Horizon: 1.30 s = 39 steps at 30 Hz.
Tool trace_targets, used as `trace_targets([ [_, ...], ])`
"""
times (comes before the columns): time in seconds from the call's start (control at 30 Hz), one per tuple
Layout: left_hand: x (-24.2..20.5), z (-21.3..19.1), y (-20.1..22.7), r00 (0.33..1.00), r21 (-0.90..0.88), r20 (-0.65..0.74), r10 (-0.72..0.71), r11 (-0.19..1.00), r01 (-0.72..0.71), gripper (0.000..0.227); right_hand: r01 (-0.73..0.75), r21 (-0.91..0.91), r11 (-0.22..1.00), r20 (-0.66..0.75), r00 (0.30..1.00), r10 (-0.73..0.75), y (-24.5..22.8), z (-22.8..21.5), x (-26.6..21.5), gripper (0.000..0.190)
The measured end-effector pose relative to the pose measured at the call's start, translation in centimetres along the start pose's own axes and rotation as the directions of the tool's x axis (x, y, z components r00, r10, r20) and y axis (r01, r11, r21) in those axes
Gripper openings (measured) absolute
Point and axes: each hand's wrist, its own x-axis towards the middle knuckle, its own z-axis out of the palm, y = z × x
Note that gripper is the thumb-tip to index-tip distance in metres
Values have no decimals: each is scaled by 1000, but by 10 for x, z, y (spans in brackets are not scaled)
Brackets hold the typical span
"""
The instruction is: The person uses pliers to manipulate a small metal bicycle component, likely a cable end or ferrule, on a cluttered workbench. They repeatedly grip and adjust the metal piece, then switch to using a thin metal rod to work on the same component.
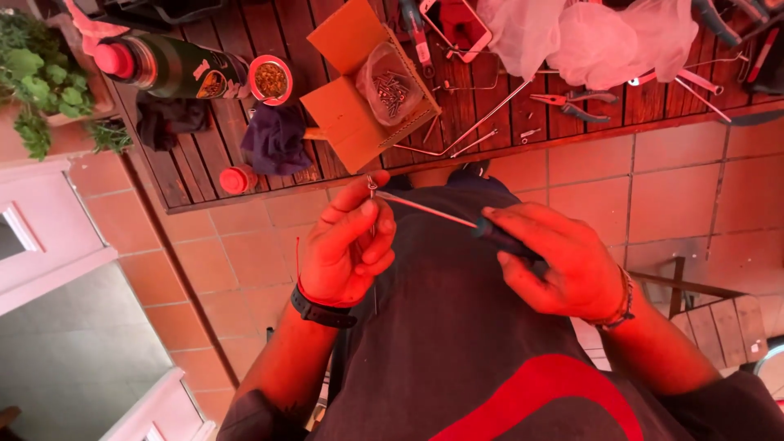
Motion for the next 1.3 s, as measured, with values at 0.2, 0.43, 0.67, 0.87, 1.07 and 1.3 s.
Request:
trace_targets([
  [0.2, 1, -18, 14, 1000, -25, 24, 3, 1000, -2, 37, -6, -87, 996, -29, 1000, 3, -25, 26, 1, 34],
  [0.43, -3, -20, 29, 996, -55, 70, -63, 996, 67, 36, -142, 61, 988, -77, 986, 147, -26, 42, -14, 43],
  [0.67, -9, -18, 26, 991, 82, 103, -91, 993, 83, 33, -211, 375, 902, -61, 966, 251, -44, 52, 15, 26],
  [0.87, -19, 7, 31, 989, 594, 136, 51, 795, -123, 23, -58, 204, 977, -131, 988, 86, -62, 60, 59, 32],
  [1.07, -18, -20, 32, 958, 845, 215, 190, 456, -280, 20, -20, -54, 998, -44, 999, 18, 9, 56, 35, 20],
  [1.3, -18, -75, 26, 984, 920, -90, 150, 391, 25, 26, -363, -489, 794, -40, 918, 395, 263, -7, -78, 36],
])
